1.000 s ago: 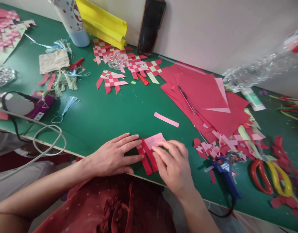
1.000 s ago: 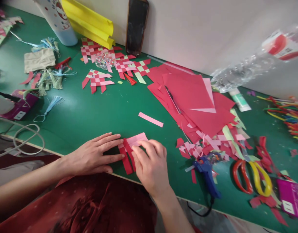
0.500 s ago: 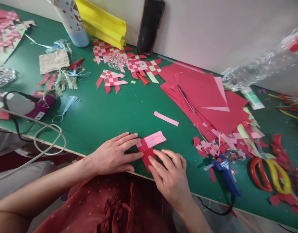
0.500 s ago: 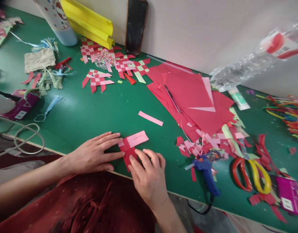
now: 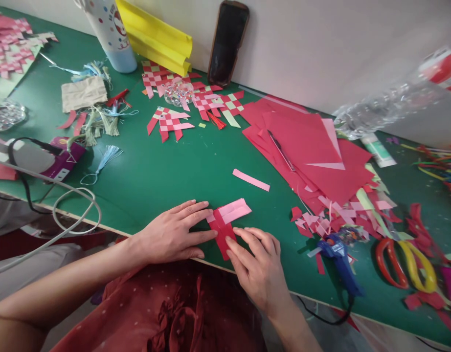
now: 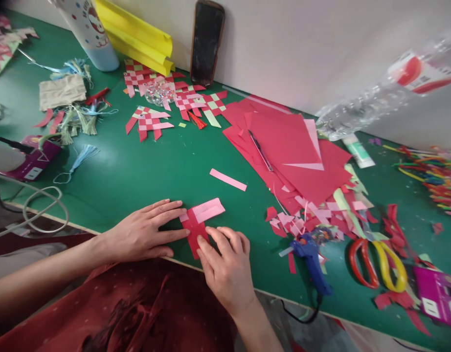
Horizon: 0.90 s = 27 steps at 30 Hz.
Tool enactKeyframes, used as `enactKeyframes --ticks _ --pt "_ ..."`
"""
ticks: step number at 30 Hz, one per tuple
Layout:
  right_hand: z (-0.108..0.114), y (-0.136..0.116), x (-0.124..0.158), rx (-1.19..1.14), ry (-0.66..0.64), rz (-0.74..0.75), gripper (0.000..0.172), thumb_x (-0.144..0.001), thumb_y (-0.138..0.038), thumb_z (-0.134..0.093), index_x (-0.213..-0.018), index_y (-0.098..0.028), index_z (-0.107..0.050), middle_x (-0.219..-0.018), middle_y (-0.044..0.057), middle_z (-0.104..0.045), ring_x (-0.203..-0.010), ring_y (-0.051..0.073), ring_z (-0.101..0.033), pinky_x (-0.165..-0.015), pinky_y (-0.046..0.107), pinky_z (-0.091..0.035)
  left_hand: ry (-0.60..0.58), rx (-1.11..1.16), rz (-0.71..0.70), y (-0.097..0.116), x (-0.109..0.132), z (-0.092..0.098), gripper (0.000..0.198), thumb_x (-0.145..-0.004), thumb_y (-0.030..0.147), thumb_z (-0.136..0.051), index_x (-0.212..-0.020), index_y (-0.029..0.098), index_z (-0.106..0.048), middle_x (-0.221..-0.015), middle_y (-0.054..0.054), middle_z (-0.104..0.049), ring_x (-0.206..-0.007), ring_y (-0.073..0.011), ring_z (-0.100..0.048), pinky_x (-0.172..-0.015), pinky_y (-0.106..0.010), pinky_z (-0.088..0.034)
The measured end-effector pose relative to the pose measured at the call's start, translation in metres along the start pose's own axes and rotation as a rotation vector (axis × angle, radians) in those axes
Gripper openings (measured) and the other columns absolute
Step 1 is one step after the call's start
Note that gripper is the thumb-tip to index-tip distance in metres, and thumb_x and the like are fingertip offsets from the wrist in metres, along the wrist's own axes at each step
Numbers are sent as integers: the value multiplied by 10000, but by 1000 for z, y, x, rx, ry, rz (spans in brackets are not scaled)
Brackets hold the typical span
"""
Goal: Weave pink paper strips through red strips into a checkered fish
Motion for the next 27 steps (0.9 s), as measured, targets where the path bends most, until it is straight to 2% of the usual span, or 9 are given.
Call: enactKeyframes --ticks 7,9,13,16,18,23,27 --pt "-1 1 0 10 3 8 189 -931 -234 -596 -1067 -252 -726 -1161 58 -709 -1067 241 -566 -916 428 -395 -13 -14 -15 1 0 3 507 -926 498 -583 -1385 291 -523 -1458 -143 -469 -1422 -353 -363 -1127 -571 -365" --pt "-1 1 1 12 -1 7 197 -928 -233 -596 -1074 -257 -725 -1165 55 -707 -1070 240 -566 -919 428 -396 25 -8 -26 3 -2 9 475 -932 429 -600 -1368 253 -531 -1428 -147 -498 -1406 -343 -387 -1116 -545 -392" --pt "-1 2 1 -1 8 0 203 -929 -236 -591 -1080 -268 -723 -1168 48 -704 -1072 239 -563 -916 429 -396 200 67 16 5 -15 24 298 -964 119 -479 -1242 168 -575 -1252 -115 -619 -1224 -230 -555 -1014 -383 -510" --pt "-1 2 0 -10 17 -6 196 -934 -240 -587 -1078 -267 -718 -1165 46 -703 -1065 240 -559 -910 431 -393 269 198 100 1 -31 23 197 -980 115 -437 -1092 154 -594 -1109 -88 -661 -1037 -171 -625 -912 -317 -548" --pt "-2 2 0 -19 8 -11 186 -940 -239 -581 -1068 -265 -715 -1163 43 -699 -1064 243 -555 -908 429 -392 227 211 153 -3 -41 16 155 -966 135 -465 -1061 140 -587 -1031 -91 -664 -970 -192 -636 -863 -337 -560" --pt "-2 3 5 -28 25 -95 202 -945 -281 -583 -1104 -188 -667 -1018 89 -677 -974 246 -548 -870 407 -422 119 200 146 -6 -50 6 126 -947 152 -510 -1040 119 -588 -965 -95 -654 -929 -222 -631 -840 -369 -550" --pt "-1 4 6 -16 31 -192 124 -940 -299 -591 -941 -188 -646 -908 75 -670 -891 244 -546 -796 388 -403 60 200 167 -6 -50 6 143 -962 158 -488 -1051 126 -596 -971 -89 -641 -937 -213 -625 -842 -349 -541"
Point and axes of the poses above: each hand's wrist, its own x-axis away from the middle knuckle, its own z-axis out of the back of the hand, y = z × x, the point moved 6 cm from there along -x, towards the middle knuckle
